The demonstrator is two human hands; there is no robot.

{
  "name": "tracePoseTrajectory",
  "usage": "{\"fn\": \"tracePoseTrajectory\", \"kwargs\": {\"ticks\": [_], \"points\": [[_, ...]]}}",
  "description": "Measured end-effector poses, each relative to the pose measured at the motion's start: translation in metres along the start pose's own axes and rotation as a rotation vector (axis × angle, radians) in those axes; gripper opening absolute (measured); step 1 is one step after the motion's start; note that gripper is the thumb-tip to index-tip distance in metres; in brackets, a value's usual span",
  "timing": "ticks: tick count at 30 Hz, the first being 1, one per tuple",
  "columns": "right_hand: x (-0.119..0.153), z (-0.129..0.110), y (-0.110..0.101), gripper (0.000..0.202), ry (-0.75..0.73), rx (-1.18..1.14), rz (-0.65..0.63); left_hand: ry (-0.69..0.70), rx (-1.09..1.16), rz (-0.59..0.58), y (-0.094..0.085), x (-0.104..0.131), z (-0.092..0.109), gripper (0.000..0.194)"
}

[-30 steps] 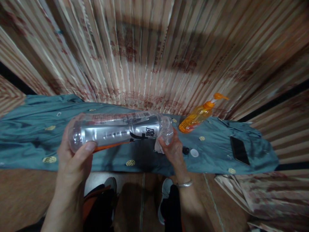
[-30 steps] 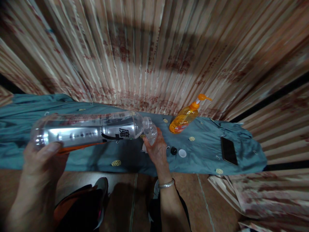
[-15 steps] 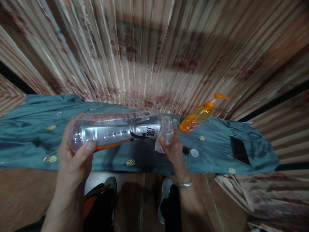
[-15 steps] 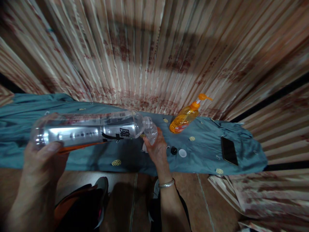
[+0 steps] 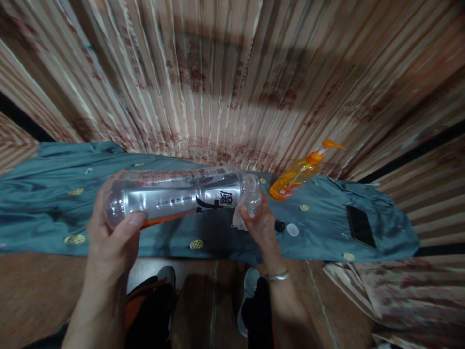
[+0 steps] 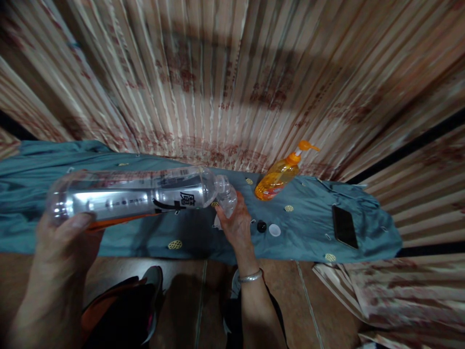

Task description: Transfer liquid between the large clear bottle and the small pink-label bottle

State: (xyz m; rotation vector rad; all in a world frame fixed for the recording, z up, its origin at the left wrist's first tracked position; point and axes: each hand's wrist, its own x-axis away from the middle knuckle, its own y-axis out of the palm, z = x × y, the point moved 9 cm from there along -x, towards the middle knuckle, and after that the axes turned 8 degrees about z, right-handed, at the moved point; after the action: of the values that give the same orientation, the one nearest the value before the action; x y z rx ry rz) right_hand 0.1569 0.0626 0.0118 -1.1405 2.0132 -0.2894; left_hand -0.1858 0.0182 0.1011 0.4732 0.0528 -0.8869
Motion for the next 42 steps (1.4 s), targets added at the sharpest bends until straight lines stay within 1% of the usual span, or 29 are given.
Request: {"fn": "tracePoseTrajectory", "kwargs": {"ticks": [8, 15, 23, 27, 31, 40, 42], "points": [[0.0, -0.0022, -0.0009, 0.065, -0.011, -0.023, 0.005, 0.016, -0.013, -0.009, -0.0002, 0.0011, 0.0013, 0.08], [-0.0007, -0.0019, -0.0008, 0.066, 0.011, -0.015, -0.003, 0.004, -0.01, 0.001, -0.001, 0.0009, 0.0002, 0.082], [-0.0007, -0.0019, -0.0011, 0.064, 0.014, -0.019, -0.005, 0.066, -0.091, -0.069, -0.0022, 0.0006, -0.001, 0.082], [-0.0006, -0.0001, -0.0005, 0.066, 0.019, -0.013, -0.007, 0.073, -0.059, -0.056, -0.002, -0.0001, 0.0, 0.079], [-0.0005, -0.0012, -0.0007, 0.066, 0.011, -0.009, -0.003, 0.065, -0.07, -0.071, -0.0004, 0.0003, 0.0009, 0.08], [-0.0005, -0.0005, -0.0001, 0.065, 0.025, -0.012, -0.006, 0.018, -0.012, 0.007, 0.0007, 0.0017, 0.0036, 0.081], [-0.0006, -0.0007, -0.0004, 0.066, 0.02, -0.014, -0.003, 0.016, -0.015, 0.006, 0.0002, 0.0012, 0.0028, 0.081]]}}
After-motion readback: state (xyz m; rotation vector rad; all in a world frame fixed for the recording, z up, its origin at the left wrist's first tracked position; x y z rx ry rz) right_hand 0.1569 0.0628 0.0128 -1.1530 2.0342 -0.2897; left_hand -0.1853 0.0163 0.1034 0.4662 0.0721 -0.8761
